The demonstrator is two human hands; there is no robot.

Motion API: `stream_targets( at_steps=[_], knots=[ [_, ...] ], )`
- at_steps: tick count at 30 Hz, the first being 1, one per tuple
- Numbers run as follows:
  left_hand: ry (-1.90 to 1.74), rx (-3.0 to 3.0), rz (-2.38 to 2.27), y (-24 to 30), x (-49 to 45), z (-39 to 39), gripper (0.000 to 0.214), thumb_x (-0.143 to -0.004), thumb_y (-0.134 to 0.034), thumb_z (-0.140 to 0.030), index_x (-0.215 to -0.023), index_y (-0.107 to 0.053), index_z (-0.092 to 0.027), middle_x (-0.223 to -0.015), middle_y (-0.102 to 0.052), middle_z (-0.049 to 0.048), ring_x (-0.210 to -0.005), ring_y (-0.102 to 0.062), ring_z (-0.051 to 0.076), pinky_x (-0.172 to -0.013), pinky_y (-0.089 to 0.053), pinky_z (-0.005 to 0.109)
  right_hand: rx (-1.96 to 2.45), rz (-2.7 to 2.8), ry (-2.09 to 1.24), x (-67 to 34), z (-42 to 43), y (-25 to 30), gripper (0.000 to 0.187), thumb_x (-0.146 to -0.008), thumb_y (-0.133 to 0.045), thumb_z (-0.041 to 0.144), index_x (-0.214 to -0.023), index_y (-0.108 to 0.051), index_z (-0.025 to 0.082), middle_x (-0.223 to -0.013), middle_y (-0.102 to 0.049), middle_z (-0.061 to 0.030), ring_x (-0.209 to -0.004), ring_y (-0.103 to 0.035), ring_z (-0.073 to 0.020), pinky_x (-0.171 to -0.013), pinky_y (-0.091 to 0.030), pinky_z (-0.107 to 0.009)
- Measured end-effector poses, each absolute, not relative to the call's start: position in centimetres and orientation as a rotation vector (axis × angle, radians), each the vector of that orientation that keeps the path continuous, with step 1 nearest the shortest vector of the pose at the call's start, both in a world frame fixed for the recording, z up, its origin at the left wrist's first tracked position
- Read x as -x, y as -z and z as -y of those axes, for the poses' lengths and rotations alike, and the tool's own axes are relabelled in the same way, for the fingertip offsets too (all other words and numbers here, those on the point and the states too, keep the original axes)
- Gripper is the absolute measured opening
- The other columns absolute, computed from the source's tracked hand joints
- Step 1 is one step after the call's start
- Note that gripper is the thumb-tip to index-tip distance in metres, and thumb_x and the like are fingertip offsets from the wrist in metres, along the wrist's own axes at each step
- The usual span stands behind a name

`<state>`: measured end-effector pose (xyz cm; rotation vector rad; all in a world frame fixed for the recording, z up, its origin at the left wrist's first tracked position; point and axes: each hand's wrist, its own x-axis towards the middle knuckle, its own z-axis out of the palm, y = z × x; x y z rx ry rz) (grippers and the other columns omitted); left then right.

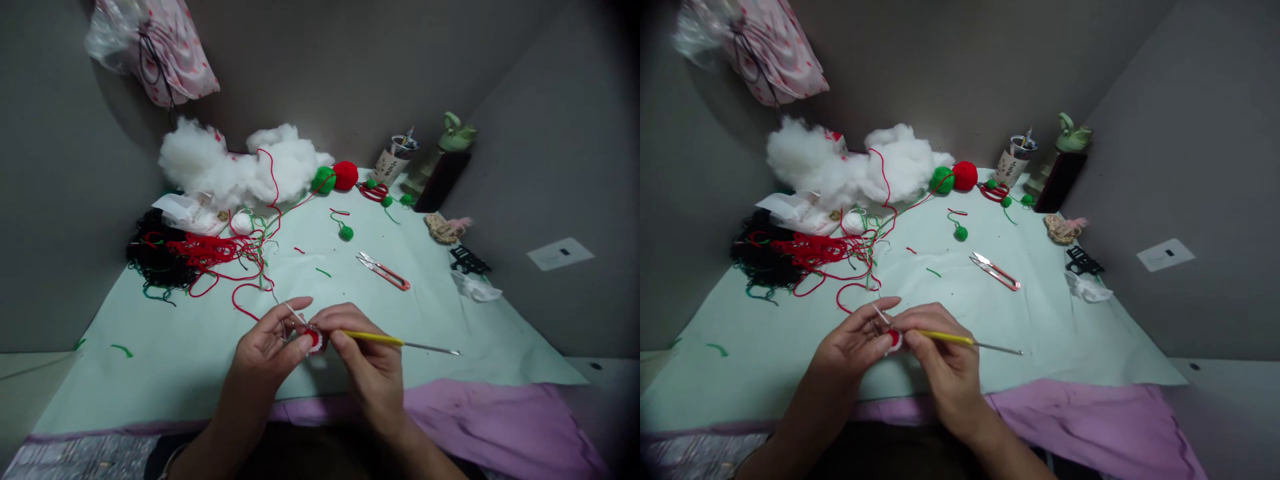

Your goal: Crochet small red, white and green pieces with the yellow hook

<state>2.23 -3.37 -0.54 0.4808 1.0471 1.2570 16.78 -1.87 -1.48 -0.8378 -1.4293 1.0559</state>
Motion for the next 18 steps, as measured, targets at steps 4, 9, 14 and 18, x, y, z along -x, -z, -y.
stream_targets(
  at_steps=[4,9,14,18],
  knots=[
    [-1.280,-0.433,-0.998,1.3,-2.2,3.1,0.040,-0.073,-0.090,-0.021,-0.112,-0.083,-0.024,-0.081,-0.075,-0.0009,-0.083,-0.068,0.015,-0.083,-0.053,0.025,0.882,1.723,-0.741,-16.9,2.4,1.7,0.031,-0.101,-0.062,0.012,-0.124,-0.076,0.028,-0.108,-0.076,-0.0076,-0.099,-0.072,-0.0206,-0.084,-0.063,-0.035],
    [-1.122,-0.189,-0.772,2.0,-1.1,2.6,0.042,-0.072,-0.093,-0.029,-0.112,-0.083,-0.019,-0.085,-0.077,0.0033,-0.083,-0.071,0.016,-0.087,-0.054,0.027,0.897,1.734,-0.674,-17.6,2.2,2.0,0.033,-0.101,-0.061,0.011,-0.124,-0.076,0.028,-0.107,-0.075,-0.0080,-0.094,-0.072,-0.0202,-0.081,-0.062,-0.034],
    [-1.207,-0.304,-0.946,1.4,-1.2,2.8,0.025,-0.074,-0.090,-0.025,-0.097,-0.083,-0.019,-0.081,-0.076,0.0016,-0.081,-0.069,0.016,-0.086,-0.051,0.027,0.892,1.205,-1.233,-16.8,1.3,1.5,0.018,-0.101,-0.065,0.032,-0.097,-0.078,0.020,-0.081,-0.068,-0.0025,-0.060,-0.063,-0.0129,-0.058,-0.056,-0.027],
    [-1.291,-0.448,-1.046,0.6,-1.9,3.4,0.018,-0.070,-0.092,-0.026,-0.080,-0.078,-0.019,-0.072,-0.074,0.0007,-0.073,-0.064,0.016,-0.074,-0.048,0.027,0.925,1.277,-1.219,-16.1,1.3,0.9,0.018,-0.099,-0.068,0.033,-0.093,-0.080,0.021,-0.082,-0.066,-0.0022,-0.063,-0.060,-0.0122,-0.060,-0.055,-0.026]
  ],
)
